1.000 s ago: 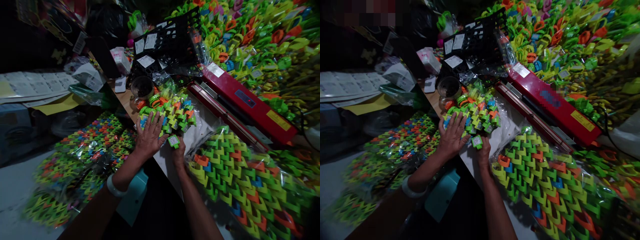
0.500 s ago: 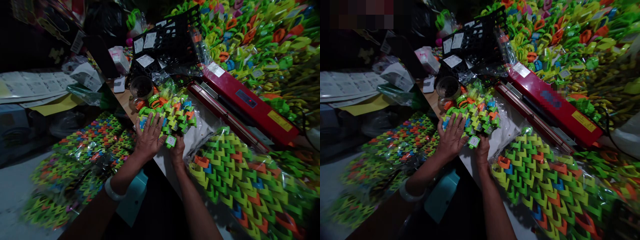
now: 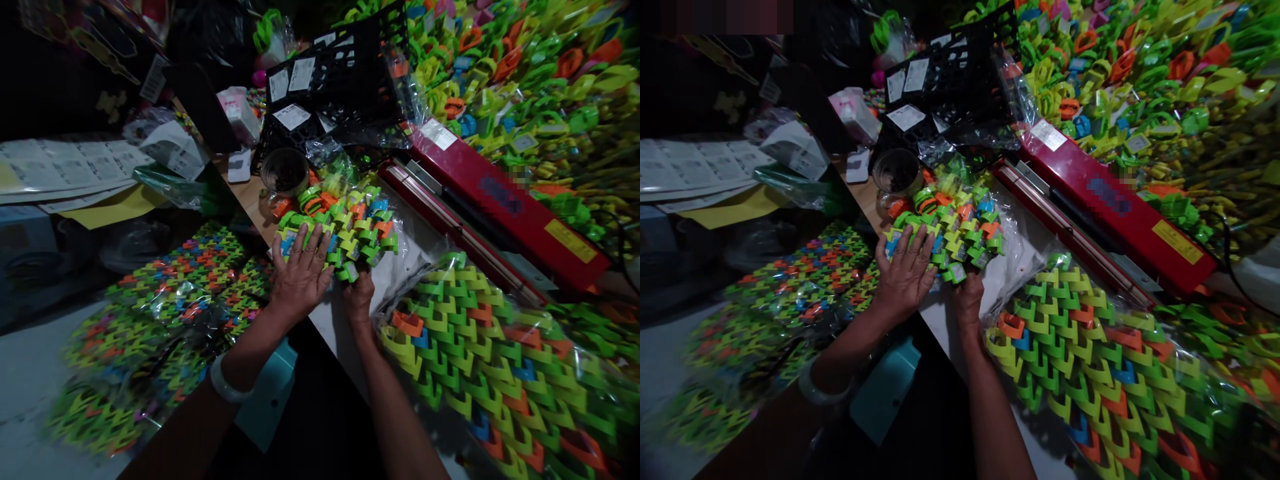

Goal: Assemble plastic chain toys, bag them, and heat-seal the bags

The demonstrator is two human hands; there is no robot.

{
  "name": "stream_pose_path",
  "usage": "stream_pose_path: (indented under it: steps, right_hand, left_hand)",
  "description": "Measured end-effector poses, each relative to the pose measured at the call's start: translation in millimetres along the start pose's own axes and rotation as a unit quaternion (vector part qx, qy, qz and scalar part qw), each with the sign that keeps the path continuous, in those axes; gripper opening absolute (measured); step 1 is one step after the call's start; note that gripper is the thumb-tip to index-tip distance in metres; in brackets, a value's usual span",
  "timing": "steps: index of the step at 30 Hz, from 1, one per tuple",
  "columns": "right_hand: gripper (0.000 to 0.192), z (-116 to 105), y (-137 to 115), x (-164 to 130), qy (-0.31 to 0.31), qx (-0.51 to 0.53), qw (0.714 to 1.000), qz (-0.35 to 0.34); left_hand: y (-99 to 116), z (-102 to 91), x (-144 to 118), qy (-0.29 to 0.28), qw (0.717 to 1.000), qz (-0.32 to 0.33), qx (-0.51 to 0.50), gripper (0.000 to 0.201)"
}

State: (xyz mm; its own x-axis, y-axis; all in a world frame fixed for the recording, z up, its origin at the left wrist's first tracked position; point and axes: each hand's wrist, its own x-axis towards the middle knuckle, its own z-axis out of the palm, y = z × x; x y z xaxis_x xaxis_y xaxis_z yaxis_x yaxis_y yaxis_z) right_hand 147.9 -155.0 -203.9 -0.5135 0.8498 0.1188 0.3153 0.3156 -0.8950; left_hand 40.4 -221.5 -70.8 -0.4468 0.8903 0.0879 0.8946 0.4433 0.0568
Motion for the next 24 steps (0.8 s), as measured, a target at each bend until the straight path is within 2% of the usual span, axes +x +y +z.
stream_pose_path:
  steps: [6,11,14,18,24]
  right_hand:
    - [0.023,6.6,-0.3,0.9,0.017,-0.020,1.000,0.002]
    - [0.022,7.9,3.8,1.9,-0.014,0.002,1.000,0.013]
    - [0.026,8.8,6.3,3.6,-0.015,0.030,0.999,0.004]
    - [0.026,9.5,7.4,4.0,-0.016,0.039,0.999,0.025]
    - [0.030,10.2,4.8,8.3,-0.025,0.023,0.999,0.001]
  left_hand:
    - [-0.9,-0.4,0.0,-0.001,1.000,0.006,-0.009,0.068]
    - [-1.1,-0.8,-0.4,-0.005,1.000,0.014,-0.007,0.071]
    - [-1.5,-1.1,-0.2,-0.006,1.000,0.016,-0.003,0.072]
    - [-1.9,-0.2,-0.5,0.001,1.000,0.021,-0.006,0.071]
    - [-2.5,4.4,-0.9,0.005,1.000,0.023,0.000,0.071]
